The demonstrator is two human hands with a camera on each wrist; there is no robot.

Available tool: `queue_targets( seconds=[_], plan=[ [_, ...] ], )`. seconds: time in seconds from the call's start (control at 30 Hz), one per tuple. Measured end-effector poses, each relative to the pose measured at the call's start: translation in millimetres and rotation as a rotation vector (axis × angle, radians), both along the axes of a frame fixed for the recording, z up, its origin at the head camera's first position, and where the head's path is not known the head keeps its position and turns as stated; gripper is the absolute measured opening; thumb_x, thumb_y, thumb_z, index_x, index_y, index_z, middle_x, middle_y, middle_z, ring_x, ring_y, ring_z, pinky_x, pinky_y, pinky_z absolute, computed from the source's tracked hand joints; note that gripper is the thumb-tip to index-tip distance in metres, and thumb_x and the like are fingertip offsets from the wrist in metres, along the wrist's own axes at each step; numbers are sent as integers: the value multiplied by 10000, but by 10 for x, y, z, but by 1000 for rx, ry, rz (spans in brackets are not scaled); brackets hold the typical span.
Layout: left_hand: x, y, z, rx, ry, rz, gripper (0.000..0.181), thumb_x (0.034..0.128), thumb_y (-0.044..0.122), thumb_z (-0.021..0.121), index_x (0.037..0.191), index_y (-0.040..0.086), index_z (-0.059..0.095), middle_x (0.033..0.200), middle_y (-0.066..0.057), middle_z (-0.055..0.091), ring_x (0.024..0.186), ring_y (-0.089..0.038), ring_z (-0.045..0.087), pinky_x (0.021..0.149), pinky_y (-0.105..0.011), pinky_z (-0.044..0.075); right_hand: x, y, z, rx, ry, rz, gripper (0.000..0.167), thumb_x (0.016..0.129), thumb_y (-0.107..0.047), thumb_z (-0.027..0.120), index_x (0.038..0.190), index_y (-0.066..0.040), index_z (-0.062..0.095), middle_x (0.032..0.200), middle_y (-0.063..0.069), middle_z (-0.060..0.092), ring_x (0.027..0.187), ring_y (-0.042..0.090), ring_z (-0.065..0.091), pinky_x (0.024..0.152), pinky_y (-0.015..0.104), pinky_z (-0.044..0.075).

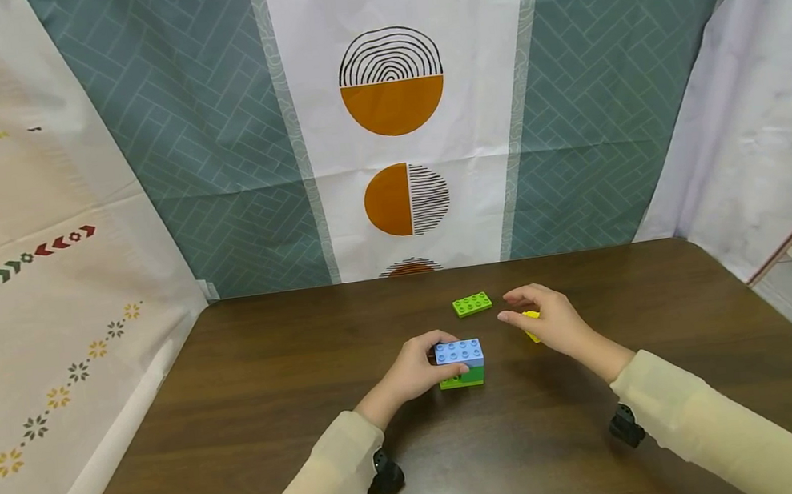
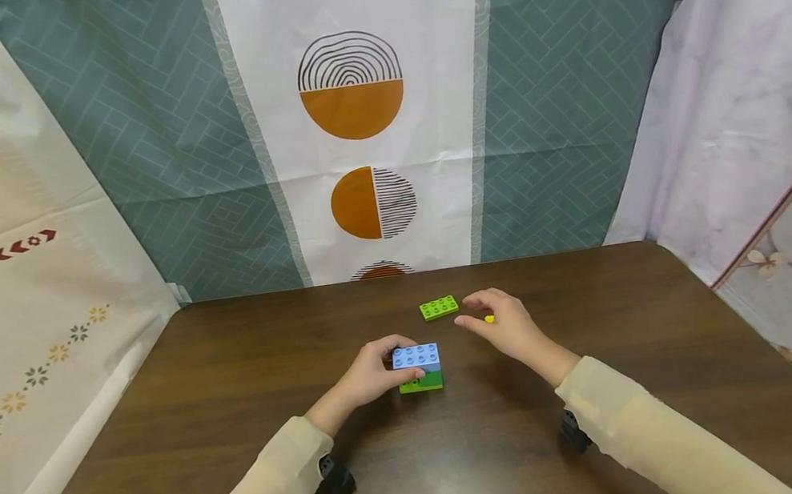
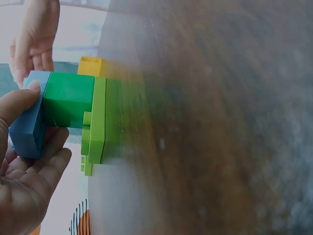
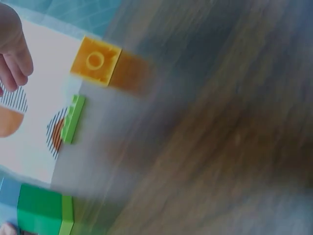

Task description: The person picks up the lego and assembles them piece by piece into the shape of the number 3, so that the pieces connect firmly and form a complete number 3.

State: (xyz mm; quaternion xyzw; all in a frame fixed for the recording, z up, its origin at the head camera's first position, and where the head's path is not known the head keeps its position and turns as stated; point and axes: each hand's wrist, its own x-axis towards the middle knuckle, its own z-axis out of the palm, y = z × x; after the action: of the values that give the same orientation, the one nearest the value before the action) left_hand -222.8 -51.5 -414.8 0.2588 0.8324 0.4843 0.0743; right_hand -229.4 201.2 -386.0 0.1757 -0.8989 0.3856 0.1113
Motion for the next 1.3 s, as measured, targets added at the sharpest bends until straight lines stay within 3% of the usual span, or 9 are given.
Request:
queue_targets(
  seconds=[0.23, 0.63, 0.9, 1.3],
  plan=[
    [5, -10, 4, -8, 4, 6, 344, 812, 169, 762, 1113, 60, 636, 953, -53, 644, 792, -98, 540, 684, -211, 460, -67, 126, -24, 100, -10, -88, 426, 871, -241, 696, 1154, 64, 605, 1127, 229, 612, 1043, 403, 590, 891, 510, 488],
    [13, 3, 4, -16, -6, 9, 342, 815, 167, 758, 1118, 64, 636, 975, -57, 646, 805, -105, 544, 698, -222, 464, -93, 245, -141, 233, -119, -182, 528, 874, -235, 686, 1218, 129, 519, 1175, 300, 568, 1044, 422, 550, 880, 530, 468],
    [18, 1, 9, -16, -6, 17, 346, 811, 169, 763, 1117, 68, 637, 971, -53, 645, 809, -110, 545, 700, -230, 464, -100, 255, -208, 272, -142, -190, 500, 842, -175, 692, 1158, 176, 528, 1094, 330, 587, 962, 412, 581, 835, 500, 495],
    [22, 2, 19, -23, -29, 28, 352, 806, 185, 768, 1115, 76, 639, 999, -58, 651, 826, -122, 549, 716, -232, 468, -113, 273, -250, 274, -145, -183, 412, 820, -153, 703, 1071, 155, 597, 994, 282, 616, 835, 329, 575, 771, 460, 507]
  ],
)
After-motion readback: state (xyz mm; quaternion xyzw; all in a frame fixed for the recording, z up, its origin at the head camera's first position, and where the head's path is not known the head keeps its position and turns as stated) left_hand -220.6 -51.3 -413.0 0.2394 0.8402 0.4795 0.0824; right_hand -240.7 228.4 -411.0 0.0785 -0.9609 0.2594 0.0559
